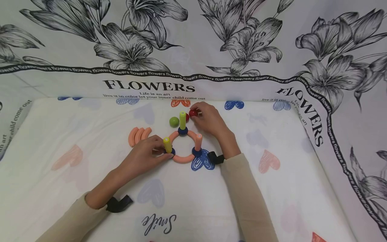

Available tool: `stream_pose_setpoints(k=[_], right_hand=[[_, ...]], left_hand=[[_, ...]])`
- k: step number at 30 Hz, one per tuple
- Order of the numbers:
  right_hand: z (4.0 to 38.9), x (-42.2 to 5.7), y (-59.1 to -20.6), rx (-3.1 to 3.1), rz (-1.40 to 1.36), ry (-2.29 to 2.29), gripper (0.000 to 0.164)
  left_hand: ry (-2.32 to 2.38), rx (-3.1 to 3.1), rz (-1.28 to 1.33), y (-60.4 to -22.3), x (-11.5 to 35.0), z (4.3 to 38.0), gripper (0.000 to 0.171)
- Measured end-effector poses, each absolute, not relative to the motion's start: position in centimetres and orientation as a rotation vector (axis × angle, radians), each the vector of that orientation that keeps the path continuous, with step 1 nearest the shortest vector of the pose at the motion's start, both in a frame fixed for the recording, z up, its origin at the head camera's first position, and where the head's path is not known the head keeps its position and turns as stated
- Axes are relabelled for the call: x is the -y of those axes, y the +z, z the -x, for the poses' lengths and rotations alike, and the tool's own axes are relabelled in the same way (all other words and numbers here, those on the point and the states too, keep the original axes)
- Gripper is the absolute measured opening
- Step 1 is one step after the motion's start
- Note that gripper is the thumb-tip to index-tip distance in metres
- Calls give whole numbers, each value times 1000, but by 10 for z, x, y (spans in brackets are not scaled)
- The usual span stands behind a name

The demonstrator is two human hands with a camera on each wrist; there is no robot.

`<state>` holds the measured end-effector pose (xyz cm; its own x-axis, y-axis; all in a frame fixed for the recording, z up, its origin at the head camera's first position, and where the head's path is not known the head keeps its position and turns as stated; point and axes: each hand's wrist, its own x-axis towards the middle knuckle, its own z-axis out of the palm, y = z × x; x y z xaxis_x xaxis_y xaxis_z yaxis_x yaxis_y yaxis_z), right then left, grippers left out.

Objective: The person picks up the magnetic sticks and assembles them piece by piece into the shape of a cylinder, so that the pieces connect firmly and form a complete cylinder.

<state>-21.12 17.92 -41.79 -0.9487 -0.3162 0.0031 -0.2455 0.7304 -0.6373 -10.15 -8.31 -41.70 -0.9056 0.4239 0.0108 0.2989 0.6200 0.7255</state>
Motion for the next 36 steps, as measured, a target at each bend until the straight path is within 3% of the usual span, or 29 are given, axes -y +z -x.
stream_pose_setpoints(k=[13,24,36], right_hand=[[194,-191,-390,-2874,547,-1162,37],[153,-197,-362,-2953,555,-1280,38],[124,-178,-338,-2899,857,-1443,40]], left_hand=[[1147,-2676,-589,-416,84,102,19],[1172,-2663,-605,-419,85,104,20],[1168,-2668,-621,-418,86,103,22]])
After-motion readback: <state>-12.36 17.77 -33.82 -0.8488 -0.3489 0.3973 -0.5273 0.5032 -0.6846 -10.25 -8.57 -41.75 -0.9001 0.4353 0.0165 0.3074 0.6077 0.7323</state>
